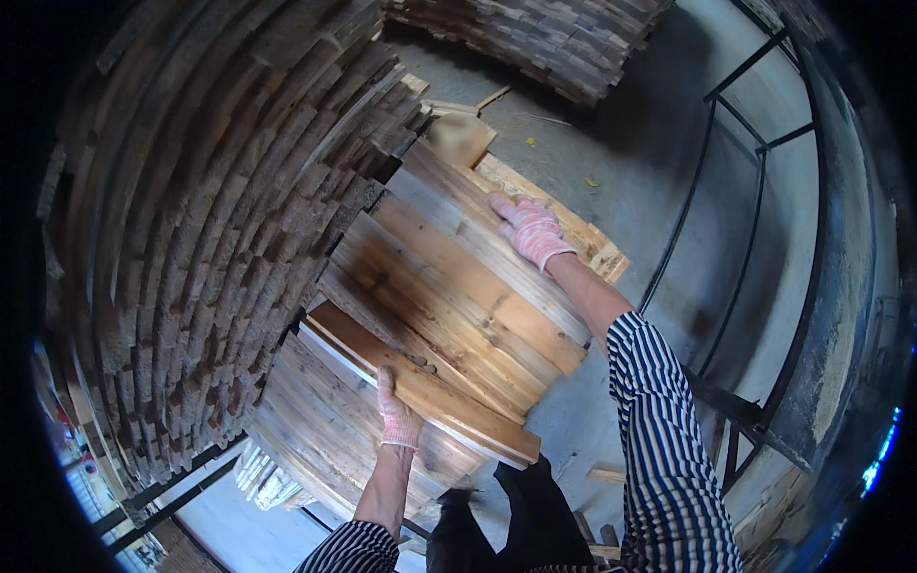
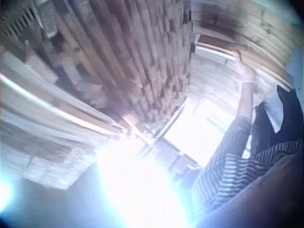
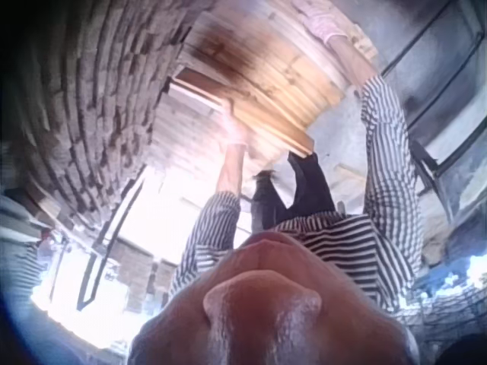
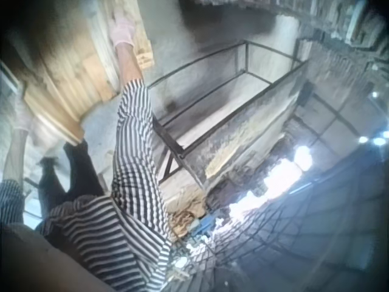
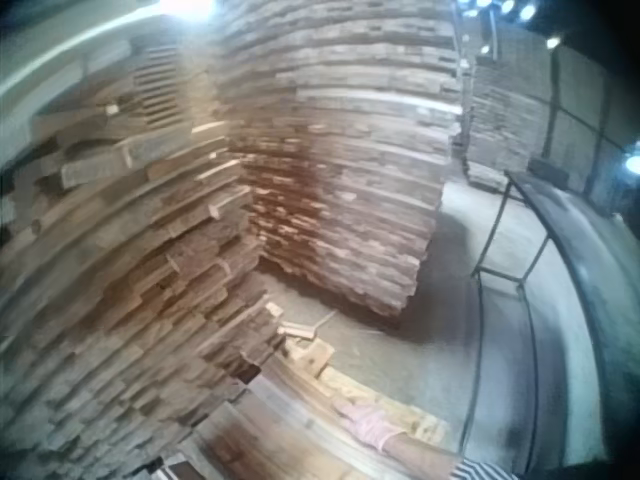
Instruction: The person repeatedly picks up bundles of wooden planks from a metal rack and stacks them onto a growing pile on the floor. The task involves lifting, carrying, and placing the wood in a repetitive cycle within a warehouse environment.
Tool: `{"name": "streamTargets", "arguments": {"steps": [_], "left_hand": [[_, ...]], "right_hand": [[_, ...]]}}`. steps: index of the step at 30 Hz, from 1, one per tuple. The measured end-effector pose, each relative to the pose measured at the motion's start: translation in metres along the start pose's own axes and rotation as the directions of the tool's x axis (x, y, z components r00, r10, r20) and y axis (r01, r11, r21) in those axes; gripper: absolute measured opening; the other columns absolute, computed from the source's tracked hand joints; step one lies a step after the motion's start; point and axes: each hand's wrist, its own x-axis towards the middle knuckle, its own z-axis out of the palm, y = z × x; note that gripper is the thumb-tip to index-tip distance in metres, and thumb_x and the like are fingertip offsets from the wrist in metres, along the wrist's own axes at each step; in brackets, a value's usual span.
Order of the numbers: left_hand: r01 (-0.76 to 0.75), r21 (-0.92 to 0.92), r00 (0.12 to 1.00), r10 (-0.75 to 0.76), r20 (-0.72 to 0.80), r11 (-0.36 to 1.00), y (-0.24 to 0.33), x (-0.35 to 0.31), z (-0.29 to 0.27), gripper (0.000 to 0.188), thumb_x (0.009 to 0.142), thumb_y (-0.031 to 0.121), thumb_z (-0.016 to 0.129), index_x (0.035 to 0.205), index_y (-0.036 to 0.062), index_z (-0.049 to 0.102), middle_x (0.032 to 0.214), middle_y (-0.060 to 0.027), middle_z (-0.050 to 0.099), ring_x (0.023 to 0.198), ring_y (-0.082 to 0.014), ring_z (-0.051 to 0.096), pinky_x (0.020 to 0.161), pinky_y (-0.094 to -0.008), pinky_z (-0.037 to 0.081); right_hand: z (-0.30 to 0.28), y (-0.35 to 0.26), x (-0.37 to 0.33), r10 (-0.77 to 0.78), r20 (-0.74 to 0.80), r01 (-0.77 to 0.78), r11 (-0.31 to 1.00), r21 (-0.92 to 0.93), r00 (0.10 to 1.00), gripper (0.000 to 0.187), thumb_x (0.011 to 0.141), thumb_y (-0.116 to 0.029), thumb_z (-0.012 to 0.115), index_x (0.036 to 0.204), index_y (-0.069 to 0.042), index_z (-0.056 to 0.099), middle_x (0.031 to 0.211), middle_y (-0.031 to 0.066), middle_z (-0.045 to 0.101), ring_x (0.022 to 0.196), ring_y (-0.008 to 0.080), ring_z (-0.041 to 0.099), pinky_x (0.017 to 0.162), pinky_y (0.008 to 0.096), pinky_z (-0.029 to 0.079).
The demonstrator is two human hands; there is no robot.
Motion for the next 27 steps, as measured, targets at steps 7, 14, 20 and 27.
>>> {"name": "streamTargets", "arguments": {"steps": [7,14,20,27], "left_hand": [[-0.048,-0.046,0.985,0.055,0.166,0.998,-0.002,-0.021,0.116,0.081,0.087,0.066,0.069,0.142,0.0083,0.053,0.135,-0.0125,0.061,0.118,-0.0311,0.061,0.106,-0.0446,0.051],[-0.100,-0.040,0.987,0.104,0.120,0.994,-0.021,0.047,0.181,0.092,0.091,0.063,0.064,0.157,0.0059,0.033,0.156,-0.0128,0.042,0.145,-0.0293,0.037,0.124,-0.0453,0.026],[0.033,0.104,0.999,-0.031,-0.028,0.994,-0.028,0.103,0.149,0.060,0.098,0.038,0.064,0.145,0.0033,0.049,0.142,-0.0108,0.053,0.127,-0.0274,0.055,0.106,-0.0434,0.050],[-0.032,0.210,0.993,0.055,-0.106,0.977,-0.039,0.110,0.152,0.063,0.096,0.039,0.070,0.140,-0.0018,0.051,0.136,-0.0135,0.057,0.121,-0.0248,0.057,0.103,-0.0417,0.051]], "right_hand": [[0.015,-0.073,-0.140,-0.457,0.252,0.308,0.830,0.464,0.853,0.091,0.087,-0.060,0.065,0.159,-0.014,0.032,0.144,0.0291,0.048,0.128,0.0441,0.053,0.105,0.0482,0.045],[-0.058,-0.035,-0.103,-0.077,0.291,-0.041,0.925,0.378,0.954,0.095,0.086,-0.061,0.068,0.159,-0.014,0.031,0.146,0.0244,0.053,0.132,0.0404,0.053,0.111,0.0407,0.044],[-0.052,0.071,-0.022,0.024,0.052,-0.033,0.984,0.177,0.998,0.073,0.091,-0.055,0.062,0.155,-0.026,0.041,0.142,0.0195,0.057,0.132,0.0398,0.053,0.110,0.0423,0.045],[-0.032,0.060,0.051,0.056,0.105,-0.070,0.989,0.129,0.993,0.055,0.104,-0.043,0.046,0.157,-0.033,0.035,0.141,0.0247,0.051,0.128,0.0425,0.054,0.106,0.0465,0.045]]}}
